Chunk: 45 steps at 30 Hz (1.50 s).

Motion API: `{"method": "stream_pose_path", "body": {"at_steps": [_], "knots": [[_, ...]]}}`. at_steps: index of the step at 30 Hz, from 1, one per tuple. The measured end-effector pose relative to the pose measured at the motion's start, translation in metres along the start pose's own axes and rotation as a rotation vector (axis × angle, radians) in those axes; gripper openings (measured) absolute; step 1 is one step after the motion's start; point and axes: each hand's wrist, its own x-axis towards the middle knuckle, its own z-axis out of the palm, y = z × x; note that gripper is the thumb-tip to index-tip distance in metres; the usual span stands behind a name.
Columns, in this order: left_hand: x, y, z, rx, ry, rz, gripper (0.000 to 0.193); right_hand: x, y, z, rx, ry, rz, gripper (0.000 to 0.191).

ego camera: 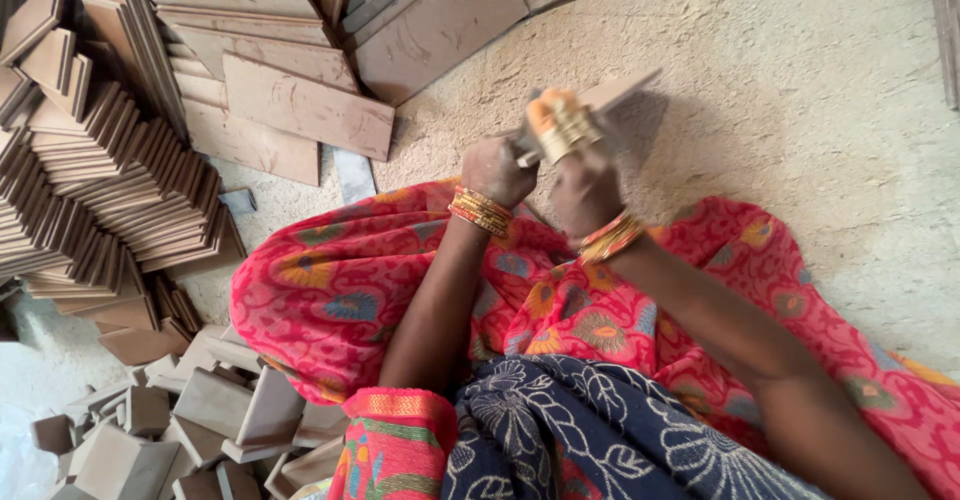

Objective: The person sits on the floor and sands rectangular wooden boards using a sanding block. They hold each board with one hand and rub the surface with the sanding block in the other hand, then place the finished board into a stack.

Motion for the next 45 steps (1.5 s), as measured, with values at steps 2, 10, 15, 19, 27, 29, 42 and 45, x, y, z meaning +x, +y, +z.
{"method": "stream_pose_path", "body": {"at_steps": [2, 10, 15, 19, 27, 29, 42, 45], "knots": [[0.004, -0.005, 0.003, -0.095, -0.025, -0.135, 0.021, 0.0, -0.025, 0.005, 0.014, 0.027, -0.05, 0.052], [-0.003, -0.023, 0.02, -0.099, 0.21, 0.187, 0.026, -0.011, 0.125, 0.047, -0.184, -0.025, 0.201, 0.035], [0.003, -0.022, 0.013, -0.107, 0.18, 0.104, 0.03, 0.013, 0.187, 0.022, -0.372, 0.121, 0.125, 0.037], [0.004, -0.026, 0.01, -0.174, 0.189, 0.039, 0.031, 0.017, 0.123, 0.023, -0.323, -0.179, 0.574, 0.036], [0.004, -0.037, 0.011, -0.12, 0.206, 0.1, 0.024, 0.007, 0.059, 0.037, -0.184, -0.143, 0.4, 0.047], [0.004, -0.034, 0.007, -0.137, 0.208, 0.115, 0.026, 0.013, 0.098, 0.037, -0.268, -0.178, 0.485, 0.041], [0.012, -0.044, 0.027, -0.241, 0.191, -0.08, 0.027, -0.003, 0.02, 0.048, 0.078, 0.006, 0.219, 0.057], [0.013, -0.053, 0.038, -0.292, 0.145, -0.105, 0.027, -0.008, -0.041, 0.043, 0.077, 0.016, -0.018, 0.053]]}}
